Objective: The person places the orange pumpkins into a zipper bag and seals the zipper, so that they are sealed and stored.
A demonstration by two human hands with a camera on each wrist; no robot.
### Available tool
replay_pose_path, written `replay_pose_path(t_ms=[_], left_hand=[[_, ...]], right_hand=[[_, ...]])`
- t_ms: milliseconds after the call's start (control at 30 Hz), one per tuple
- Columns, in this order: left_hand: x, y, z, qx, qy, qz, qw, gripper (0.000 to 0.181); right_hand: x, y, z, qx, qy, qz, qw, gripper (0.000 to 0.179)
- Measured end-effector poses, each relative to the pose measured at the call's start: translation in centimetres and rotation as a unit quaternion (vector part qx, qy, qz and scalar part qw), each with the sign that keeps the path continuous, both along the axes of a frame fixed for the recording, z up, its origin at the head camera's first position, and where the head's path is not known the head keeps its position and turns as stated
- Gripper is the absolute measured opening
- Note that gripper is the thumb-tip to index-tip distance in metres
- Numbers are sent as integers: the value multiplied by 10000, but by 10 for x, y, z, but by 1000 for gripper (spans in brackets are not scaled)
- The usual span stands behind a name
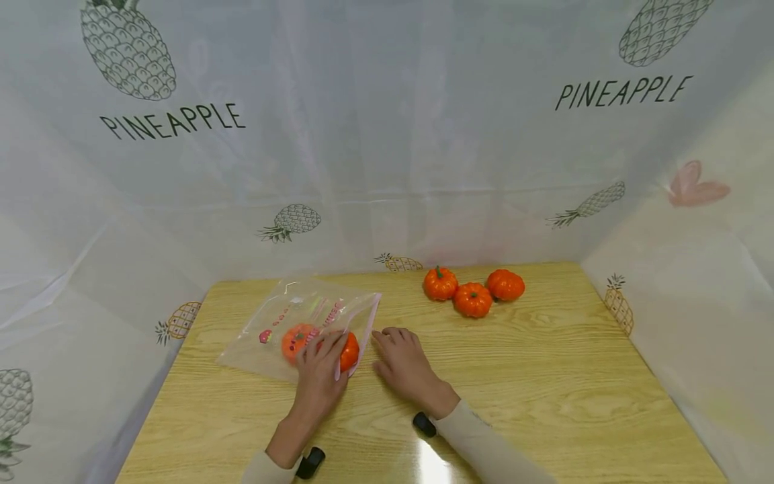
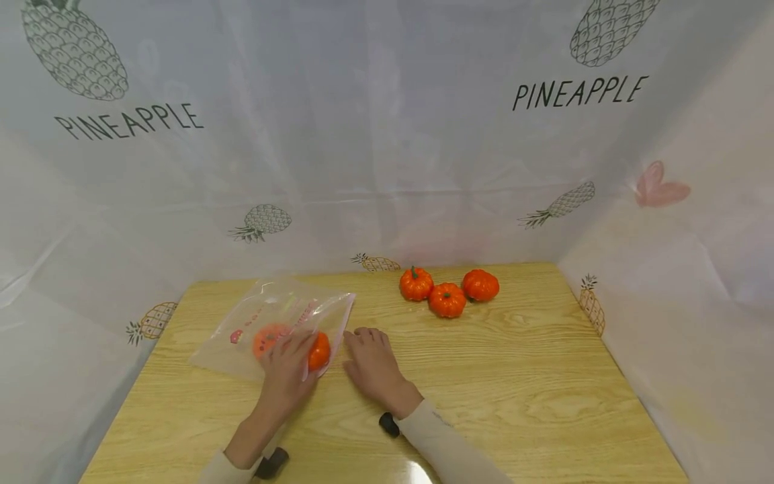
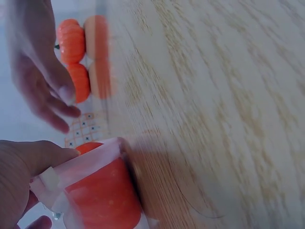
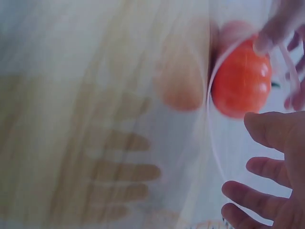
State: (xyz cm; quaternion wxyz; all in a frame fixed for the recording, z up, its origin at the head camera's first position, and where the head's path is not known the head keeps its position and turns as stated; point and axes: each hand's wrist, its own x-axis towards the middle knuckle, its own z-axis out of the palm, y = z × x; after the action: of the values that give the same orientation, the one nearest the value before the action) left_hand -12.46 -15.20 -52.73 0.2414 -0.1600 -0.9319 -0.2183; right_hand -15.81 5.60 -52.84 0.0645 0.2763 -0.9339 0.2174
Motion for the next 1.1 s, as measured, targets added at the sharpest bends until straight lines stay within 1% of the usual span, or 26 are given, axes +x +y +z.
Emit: replay_pose_path(t_ms=[100, 233, 433, 567, 733, 933, 1100], left_hand=[[1, 0, -1, -11, -5, 5, 10000, 71], [2, -1, -2, 29, 25, -27, 10000, 72], [2, -2, -3, 77, 19, -49, 10000, 71], [2, -2, -2, 87, 19, -56, 9999, 70], [3, -2, -2, 83, 67, -57, 9999, 71], [3, -2, -1, 66, 68, -48, 9999, 71], [2, -2, -1, 79, 13, -42, 10000, 71]], right_hand=[[-1, 15, 1, -108, -41, -70, 9999, 52], [-4, 36, -1, -191, 94, -227, 9995, 54], [-7, 66, -6, -107, 305, -617, 9976, 55], [-9, 83, -7, -109, 478, -802, 9956, 56], [-12, 101, -4, -102, 715, -1037, 9920, 57], [-15, 118, -2, -235, 736, -1231, 9894, 58], [-19, 131, 0, -261, 738, -1487, 9858, 58]])
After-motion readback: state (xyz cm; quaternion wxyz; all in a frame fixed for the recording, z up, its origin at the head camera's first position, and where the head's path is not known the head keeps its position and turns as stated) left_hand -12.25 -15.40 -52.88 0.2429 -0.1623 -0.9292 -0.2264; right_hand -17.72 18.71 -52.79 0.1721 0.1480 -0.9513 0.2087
